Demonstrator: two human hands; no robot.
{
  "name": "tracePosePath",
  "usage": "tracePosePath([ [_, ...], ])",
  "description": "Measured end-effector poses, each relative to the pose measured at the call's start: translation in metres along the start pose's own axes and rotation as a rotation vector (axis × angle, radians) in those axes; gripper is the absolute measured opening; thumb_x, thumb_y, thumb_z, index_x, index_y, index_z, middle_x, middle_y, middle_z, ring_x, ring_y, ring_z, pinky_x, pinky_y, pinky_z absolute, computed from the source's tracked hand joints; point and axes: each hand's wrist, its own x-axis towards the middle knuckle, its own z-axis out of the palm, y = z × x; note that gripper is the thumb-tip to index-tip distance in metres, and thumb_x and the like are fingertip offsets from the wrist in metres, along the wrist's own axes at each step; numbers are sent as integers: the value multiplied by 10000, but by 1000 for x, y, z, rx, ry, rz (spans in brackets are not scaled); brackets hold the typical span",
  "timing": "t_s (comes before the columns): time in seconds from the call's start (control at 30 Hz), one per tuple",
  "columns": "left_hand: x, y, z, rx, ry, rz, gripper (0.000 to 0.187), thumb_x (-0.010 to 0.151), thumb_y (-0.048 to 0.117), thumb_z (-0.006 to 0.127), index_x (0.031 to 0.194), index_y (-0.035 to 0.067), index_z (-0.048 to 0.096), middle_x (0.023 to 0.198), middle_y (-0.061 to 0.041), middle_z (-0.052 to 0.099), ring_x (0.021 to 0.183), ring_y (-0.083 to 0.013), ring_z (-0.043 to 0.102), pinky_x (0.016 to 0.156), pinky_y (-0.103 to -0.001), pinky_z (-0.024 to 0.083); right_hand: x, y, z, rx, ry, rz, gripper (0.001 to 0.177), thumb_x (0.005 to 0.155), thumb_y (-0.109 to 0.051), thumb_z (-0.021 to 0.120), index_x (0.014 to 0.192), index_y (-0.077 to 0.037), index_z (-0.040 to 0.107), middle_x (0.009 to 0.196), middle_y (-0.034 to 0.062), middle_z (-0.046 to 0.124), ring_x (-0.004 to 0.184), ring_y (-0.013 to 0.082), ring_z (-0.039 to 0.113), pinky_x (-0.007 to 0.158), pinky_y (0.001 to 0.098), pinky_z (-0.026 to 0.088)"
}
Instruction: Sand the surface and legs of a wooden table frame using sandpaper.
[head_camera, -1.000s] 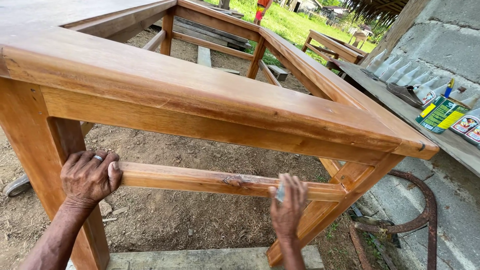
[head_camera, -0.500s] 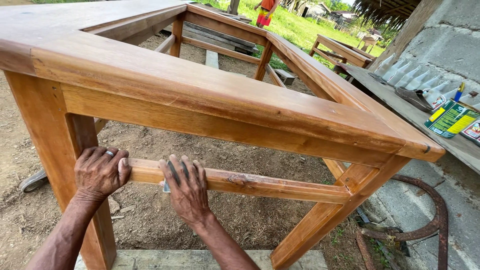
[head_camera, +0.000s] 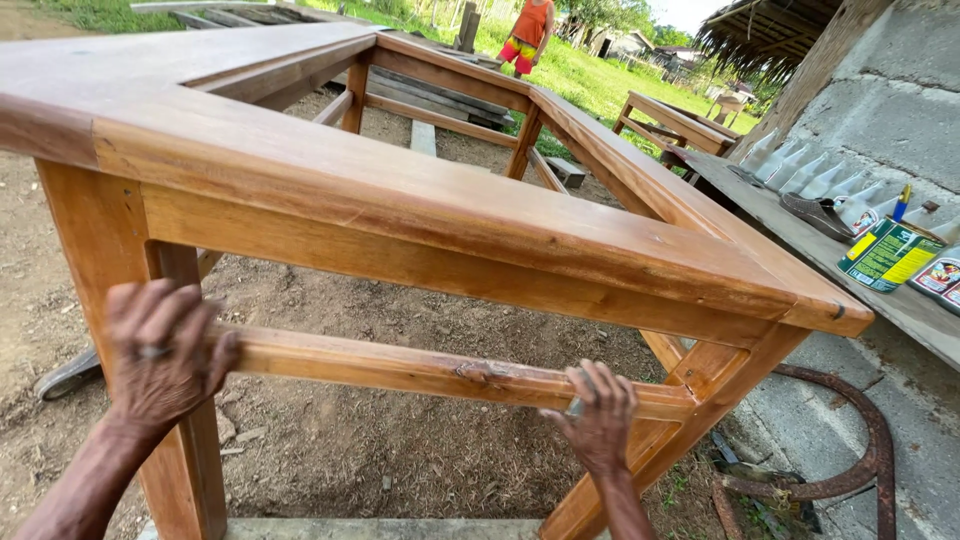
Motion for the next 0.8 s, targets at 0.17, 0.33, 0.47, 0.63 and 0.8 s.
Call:
tracePosePath([
  [0.17,19,-16,-19,20,208,-179,933,932,496,768,1568,95,214,1434,-235,363,1399,-389,397,1222,-540,395,3,-7,-24,58,-24,131,827,944,-791,232,1534,-224,352,1550,98,402,1462,301,348,1260,562,145],
  [0.33,-10,-34,17,-80,193,-273,1133,995,420,793,1712,91,-20,1531,-293,343,1442,-390,397,1162,-498,446,-6,2,-26,194,-180,354,605,1086,-545,155,1565,-250,375,1632,97,428,1563,254,294,1320,563,95],
  [0.47,-20,-42,27,-195,189,-360,1058,1010,449,758,1677,56,37,1484,-274,455,1288,-346,563,1051,-426,553,-2,39,-44,235,-268,201,712,986,-546,471,1579,-167,357,1614,169,401,1502,311,348,1239,585,207],
  [0.63,-25,-43,27,-276,125,-502,925,968,499,783,1577,53,249,1174,-182,607,951,-285,724,863,-367,655,7,61,-47,305,-510,342,839,687,-466,814,1449,-291,507,1451,51,580,1343,274,548,1163,541,441],
  [0.8,-22,-38,23,-277,132,-533,861,954,512,811,1494,43,331,1092,-166,603,907,-285,708,766,-400,617,41,12,-28,455,-509,254,752,713,-426,823,1387,-247,538,1351,131,672,1184,346,656,903,509,621],
])
